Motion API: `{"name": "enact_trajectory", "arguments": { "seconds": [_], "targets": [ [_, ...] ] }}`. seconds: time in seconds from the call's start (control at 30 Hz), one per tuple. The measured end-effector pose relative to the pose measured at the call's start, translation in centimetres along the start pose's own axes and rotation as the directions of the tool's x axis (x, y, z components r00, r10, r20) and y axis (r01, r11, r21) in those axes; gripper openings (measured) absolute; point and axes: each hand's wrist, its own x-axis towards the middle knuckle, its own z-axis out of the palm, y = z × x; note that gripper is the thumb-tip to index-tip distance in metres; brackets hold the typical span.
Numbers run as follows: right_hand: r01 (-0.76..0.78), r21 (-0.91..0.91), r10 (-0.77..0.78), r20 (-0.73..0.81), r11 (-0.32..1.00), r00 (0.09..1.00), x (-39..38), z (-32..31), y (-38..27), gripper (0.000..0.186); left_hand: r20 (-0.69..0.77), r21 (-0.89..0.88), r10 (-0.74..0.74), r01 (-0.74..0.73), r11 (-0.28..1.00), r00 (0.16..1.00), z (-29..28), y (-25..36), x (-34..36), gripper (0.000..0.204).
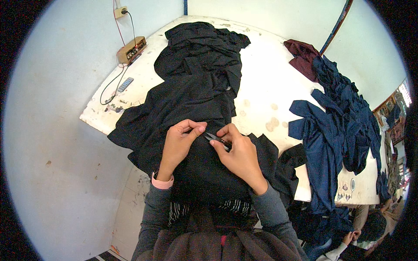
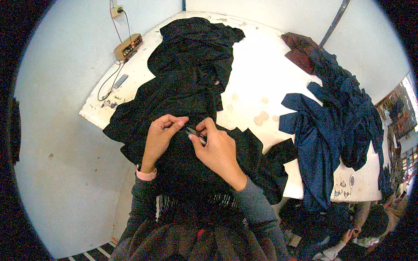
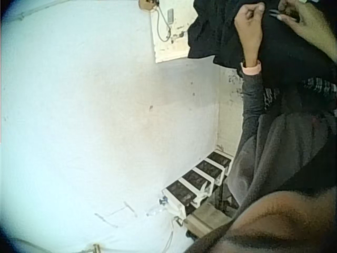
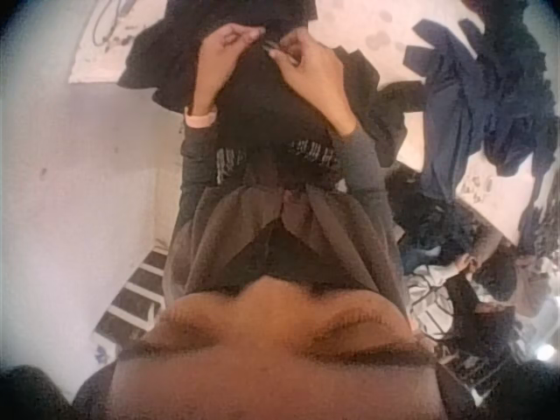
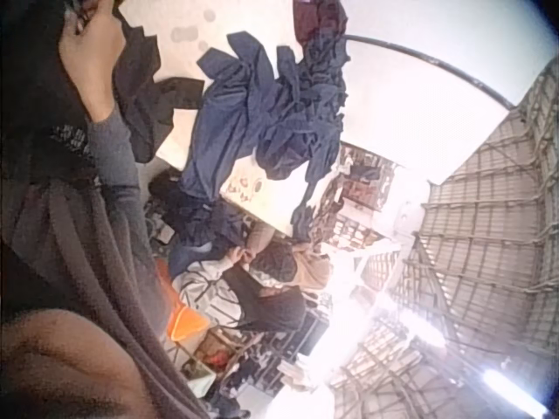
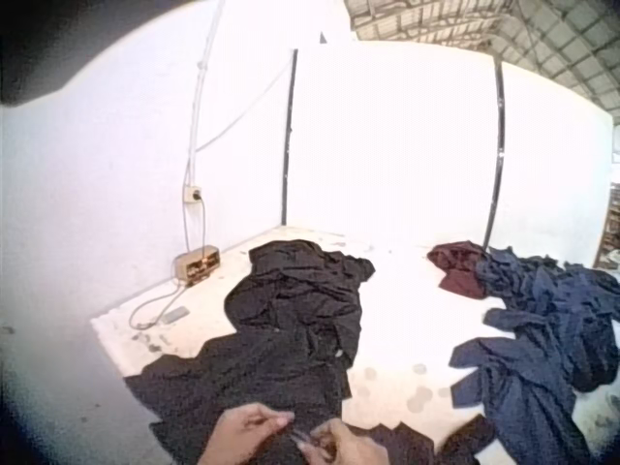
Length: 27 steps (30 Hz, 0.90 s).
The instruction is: The person uses scissors to cut a black garment on a white table. They repeatedly lift, fold, and trim sections of the fabric, handling the garment one at a time and occasionally moving cut pieces aside.
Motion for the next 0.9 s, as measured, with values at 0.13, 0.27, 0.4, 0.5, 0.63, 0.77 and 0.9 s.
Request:
{"name": "enact_trajectory", "arguments": {
  "seconds": [0.13,0.27,0.4,0.5,0.63,0.77,0.9],
  "targets": [
    [-0.021,-0.032,0.021,0.013,0.999,1.0,0.4,0.7,0.0,0.032,-0.005,0.074,0.03,-0.03,0.997,1.0,-0.2,-0.2,-0.1,0.023],
    [-0.004,-0.011,0.004,0.009,1.0,1.0,0.7,0.7,0.1,0.033,-0.007,0.133,0.055,-0.053,0.99,0.998,-0.2,-0.1,0.3,0.024],
    [0.007,0.011,-0.007,-0.009,1.0,1.0,1.2,0.8,-0.2,0.032,-0.014,0.129,0.051,-0.049,0.991,0.999,-0.3,0.1,0.7,0.023],
    [-0.012,0.005,0.012,0.05,1.0,0.999,1.6,1.1,-0.1,0.031,-0.018,0.178,0.061,-0.057,0.982,0.998,-0.3,0.1,0.7,0.024],
    [-0.023,-0.026,0.025,0.057,0.999,0.998,1.3,0.7,-0.1,0.031,0.001,0.147,0.043,-0.043,0.988,0.999,-0.1,0.2,0.8,0.024],
    [-0.051,-0.049,0.042,-0.154,0.997,0.987,0.5,-0.7,0.3,0.036,-0.12,0.037,-0.096,0.101,0.994,0.988,-1.6,1.6,0.4,0.02],
    [-0.216,-0.296,0.1,-0.363,0.93,0.926,-0.6,-5.4,3.2,0.047,-0.42,0.265,0.251,-0.147,0.953,0.872,-5.4,1.3,0.2,0.021]
  ]
}}
